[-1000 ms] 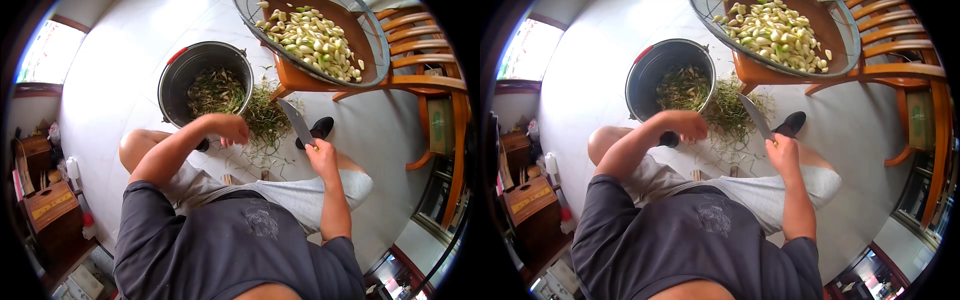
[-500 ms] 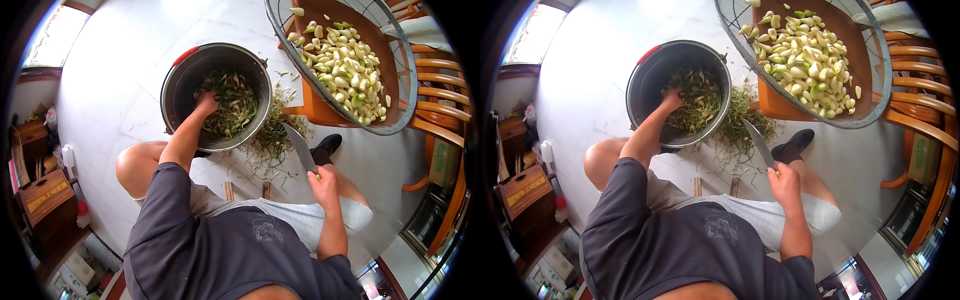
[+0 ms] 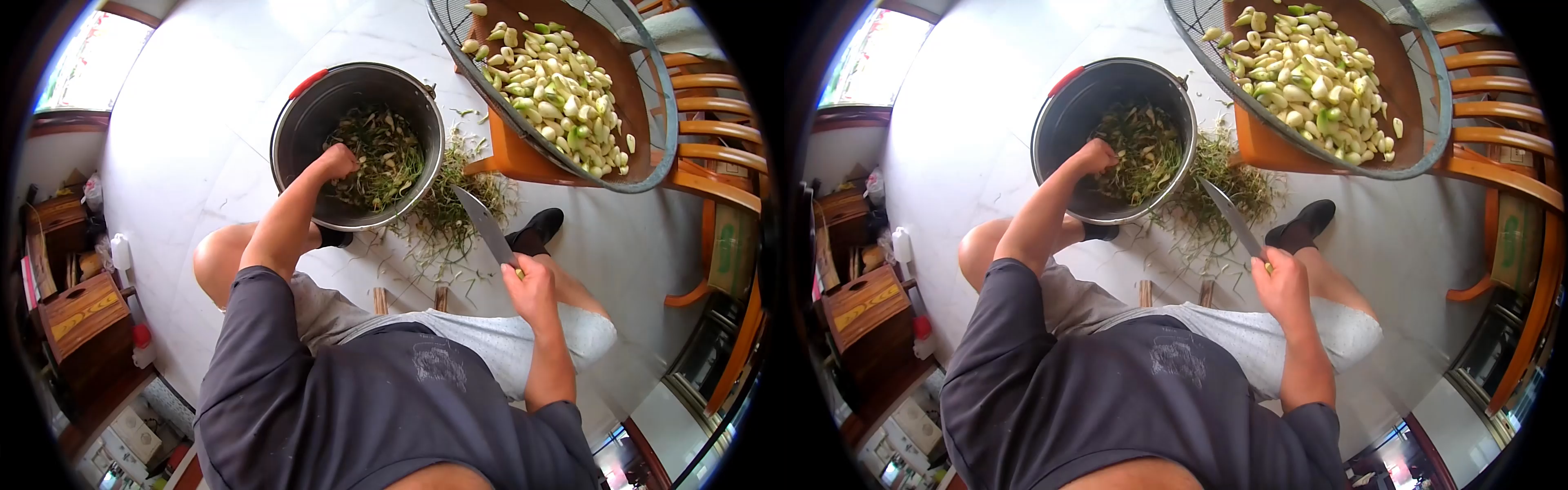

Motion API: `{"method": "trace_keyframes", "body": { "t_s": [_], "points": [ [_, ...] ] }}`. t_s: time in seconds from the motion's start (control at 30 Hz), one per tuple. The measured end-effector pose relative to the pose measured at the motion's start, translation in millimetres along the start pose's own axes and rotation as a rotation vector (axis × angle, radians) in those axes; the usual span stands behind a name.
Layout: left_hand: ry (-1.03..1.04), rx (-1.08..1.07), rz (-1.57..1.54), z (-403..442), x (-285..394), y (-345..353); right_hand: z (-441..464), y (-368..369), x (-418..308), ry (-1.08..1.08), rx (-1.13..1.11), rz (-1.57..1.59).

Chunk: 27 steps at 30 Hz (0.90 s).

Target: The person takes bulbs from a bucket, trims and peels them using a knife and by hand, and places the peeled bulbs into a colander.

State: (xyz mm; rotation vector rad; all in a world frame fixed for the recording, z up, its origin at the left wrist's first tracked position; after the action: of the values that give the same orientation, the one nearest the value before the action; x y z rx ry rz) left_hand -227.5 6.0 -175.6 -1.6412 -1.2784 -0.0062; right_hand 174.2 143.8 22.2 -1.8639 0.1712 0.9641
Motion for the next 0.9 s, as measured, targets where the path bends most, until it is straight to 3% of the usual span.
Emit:
{"method": "trace_keyframes", "body": {
  "t_s": [0.17, 0.27, 0.37, 0.4, 0.5, 0.53, 0.63, 0.73, 0.9],
  "points": [
    [-0.014, -0.192, -0.057, -27.2, 28.7, -15.1, -5.2, -5.6, -3.0, -0.029, -0.002, 0.005],
    [0.059, -0.196, 0.002, -46.0, 57.3, -35.2, -7.3, -9.4, -3.2, -0.034, 0.011, 0.005],
    [0.31, 0.216, 0.625, -37.2, 57.5, -38.4, -7.9, -12.0, -1.6, -0.044, 0.027, 0.0],
    [0.156, 0.275, 0.595, -52.9, 78.7, -51.0, -8.1, -11.7, -1.0, -0.048, 0.032, 0.001],
    [0.383, 0.522, 0.639, -56.9, 81.8, -55.6, -9.1, -12.3, -1.0, -0.037, 0.024, 0.005],
    [0.391, 0.44, 0.59, -50.7, 79.9, -55.2, -9.5, -13.2, -1.7, -0.047, 0.031, 0.008],
    [0.364, 0.554, -0.061, -60.1, 79.8, -61.8, -11.4, -17.3, -4.8, -0.069, 0.058, 0.025],
    [0.094, 0.292, -0.638, -64.8, 80.7, -68.8, -11.8, -19.6, -12.0, -0.079, 0.075, 0.059],
    [0.117, 0.136, -1.287, -72.5, 85.1, -76.4, -13.3, -22.0, -18.3, -0.114, 0.087, 0.037]
  ]
}}
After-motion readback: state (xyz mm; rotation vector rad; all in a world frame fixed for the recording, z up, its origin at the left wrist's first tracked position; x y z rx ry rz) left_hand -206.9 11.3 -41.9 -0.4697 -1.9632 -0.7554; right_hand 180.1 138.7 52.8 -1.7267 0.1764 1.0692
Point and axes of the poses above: each hand's wrist, its own z-axis towards the middle knuckle, its own y-axis out of the palm, x = y × z, the point moved 3 cm from there along z, towards the middle knuckle, and after that the axes turned 14 degrees about x, right-handed, at the moved point
